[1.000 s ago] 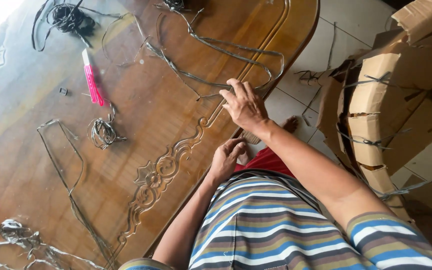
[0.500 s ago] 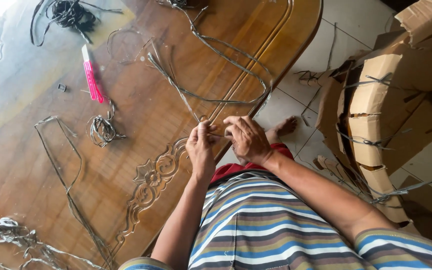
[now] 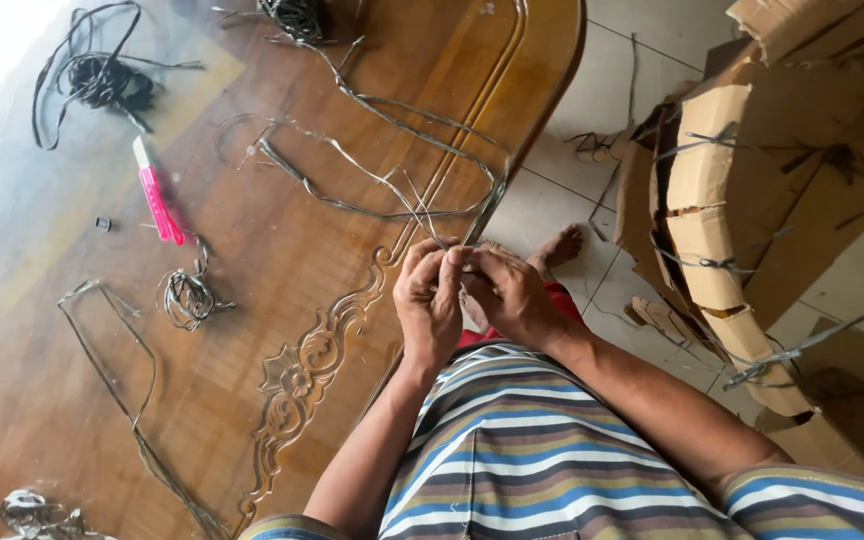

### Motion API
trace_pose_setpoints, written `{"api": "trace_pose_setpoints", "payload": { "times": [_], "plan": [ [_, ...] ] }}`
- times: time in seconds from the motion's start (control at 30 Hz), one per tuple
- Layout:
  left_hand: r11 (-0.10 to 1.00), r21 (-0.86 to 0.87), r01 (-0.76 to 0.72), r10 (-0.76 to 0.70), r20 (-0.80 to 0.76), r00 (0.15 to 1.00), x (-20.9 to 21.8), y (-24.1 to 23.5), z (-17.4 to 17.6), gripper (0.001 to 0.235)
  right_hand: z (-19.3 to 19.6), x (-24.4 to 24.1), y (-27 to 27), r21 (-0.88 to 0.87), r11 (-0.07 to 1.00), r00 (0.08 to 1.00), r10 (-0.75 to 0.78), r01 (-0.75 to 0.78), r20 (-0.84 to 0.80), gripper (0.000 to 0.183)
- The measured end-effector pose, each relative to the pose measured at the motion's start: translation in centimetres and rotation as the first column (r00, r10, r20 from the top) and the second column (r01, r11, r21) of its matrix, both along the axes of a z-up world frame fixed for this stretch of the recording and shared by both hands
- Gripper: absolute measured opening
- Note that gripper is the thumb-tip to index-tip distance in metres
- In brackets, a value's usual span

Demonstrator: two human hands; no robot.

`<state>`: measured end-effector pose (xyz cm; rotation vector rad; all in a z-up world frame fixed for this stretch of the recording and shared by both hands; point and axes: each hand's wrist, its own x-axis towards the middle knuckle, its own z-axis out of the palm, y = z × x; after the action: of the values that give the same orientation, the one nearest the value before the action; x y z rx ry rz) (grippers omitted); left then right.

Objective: Wrapping a wooden chair backrest with cardboard strips and securing them with wire ties for protection.

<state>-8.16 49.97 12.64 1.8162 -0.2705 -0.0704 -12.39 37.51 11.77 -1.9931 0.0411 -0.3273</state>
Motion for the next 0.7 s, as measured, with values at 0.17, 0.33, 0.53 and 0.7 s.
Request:
{"api": "trace_pose_setpoints", "payload": {
  "times": [0.17,0.33,0.53,0.7],
  "plan": [
    [0.994,0.034,-0.107,0.089,0.334,0.938,1.0,-0.8,2.7,0.023,-1.0,-2.6,-1.6,-0.046,0.998,0.998,-0.044,0.046,0.053,0.025],
    [0.929,0.006,0.369,-0.328,0.473,0.818,1.4,-2.7,4.0,0.036,2.6,-2.5,-2.6,0.017,0.999,0.997,-0.051,0.050,0.056,0.024],
    [0.857,-0.125,0.501,-0.450,0.294,0.843,1.2,-3.9,4.0,0.034,2.9,-2.6,-3.4,0.050,0.989,0.988,-0.143,0.140,0.061,0.023],
    [0.876,-0.148,0.459,-0.432,0.183,0.883,1.3,-4.7,3.5,0.016,0.1,-3.1,-3.5,0.130,0.975,0.984,-0.173,0.177,-0.048,0.021]
  ]
}}
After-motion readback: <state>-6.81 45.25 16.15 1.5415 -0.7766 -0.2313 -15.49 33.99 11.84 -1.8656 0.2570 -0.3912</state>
